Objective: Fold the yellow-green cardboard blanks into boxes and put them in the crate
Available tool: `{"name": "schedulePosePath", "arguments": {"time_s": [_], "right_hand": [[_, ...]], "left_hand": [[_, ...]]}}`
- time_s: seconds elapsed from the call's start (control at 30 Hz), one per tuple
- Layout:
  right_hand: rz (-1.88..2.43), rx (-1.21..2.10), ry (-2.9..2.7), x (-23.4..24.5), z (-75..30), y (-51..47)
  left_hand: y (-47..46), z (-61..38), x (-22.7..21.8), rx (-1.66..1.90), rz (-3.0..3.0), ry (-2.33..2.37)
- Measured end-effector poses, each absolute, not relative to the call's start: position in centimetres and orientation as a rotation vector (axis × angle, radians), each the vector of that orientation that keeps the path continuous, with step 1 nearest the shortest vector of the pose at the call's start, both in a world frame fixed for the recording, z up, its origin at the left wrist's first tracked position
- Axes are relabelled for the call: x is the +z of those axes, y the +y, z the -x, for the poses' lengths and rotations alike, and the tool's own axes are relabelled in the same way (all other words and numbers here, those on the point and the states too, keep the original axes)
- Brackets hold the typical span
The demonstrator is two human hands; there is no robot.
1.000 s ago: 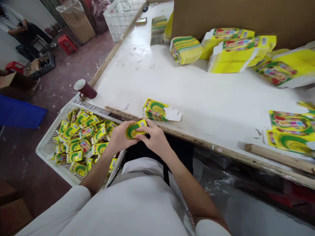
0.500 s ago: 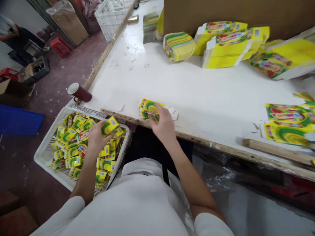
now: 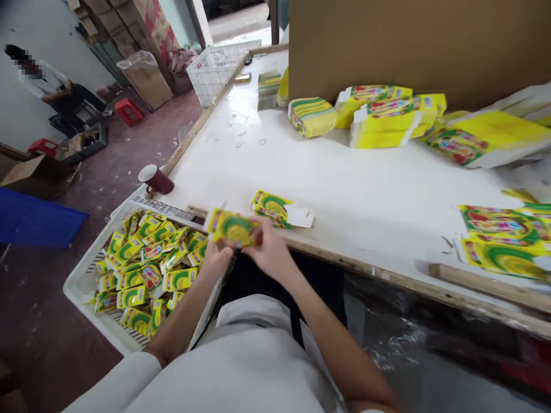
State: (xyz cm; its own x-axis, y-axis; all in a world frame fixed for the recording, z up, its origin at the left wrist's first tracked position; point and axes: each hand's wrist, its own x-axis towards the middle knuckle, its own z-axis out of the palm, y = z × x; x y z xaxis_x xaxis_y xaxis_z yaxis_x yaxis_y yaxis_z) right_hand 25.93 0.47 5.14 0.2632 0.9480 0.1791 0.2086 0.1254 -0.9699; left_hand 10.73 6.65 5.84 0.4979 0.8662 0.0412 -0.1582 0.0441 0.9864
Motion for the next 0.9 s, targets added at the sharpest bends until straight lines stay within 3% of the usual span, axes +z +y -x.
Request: {"name": "schedulePosePath", "arguments": {"time_s": [0.1, 0.23, 0.5, 0.73, 0.9], "right_hand": [[1.082, 1.081, -1.144, 6.2, -22.9, -0.7], [1.189, 0.988, -1.15, 6.2, -21.8, -1.1], [1.301, 0.797, -1.186, 5.2, -25.1, -0.6], [1.517, 0.279, -1.455, 6.1, -27.4, -1.6], [1.372, 0.151, -1.612, 6.9, -26.7, -2.2]], "left_hand": [[6.3, -13.5, 7.4, 1.138, -0.946, 0.64], [6.7, -14.0, 7.9, 1.306, -0.928, 0.725], [6.5, -10.2, 3.8, 1.085, -1.275, 0.974], [8.6, -7.4, 8.7, 0.852, -1.783, 0.842], [7.3, -8.2, 9.9, 0.318, -2.168, 0.92]]}}
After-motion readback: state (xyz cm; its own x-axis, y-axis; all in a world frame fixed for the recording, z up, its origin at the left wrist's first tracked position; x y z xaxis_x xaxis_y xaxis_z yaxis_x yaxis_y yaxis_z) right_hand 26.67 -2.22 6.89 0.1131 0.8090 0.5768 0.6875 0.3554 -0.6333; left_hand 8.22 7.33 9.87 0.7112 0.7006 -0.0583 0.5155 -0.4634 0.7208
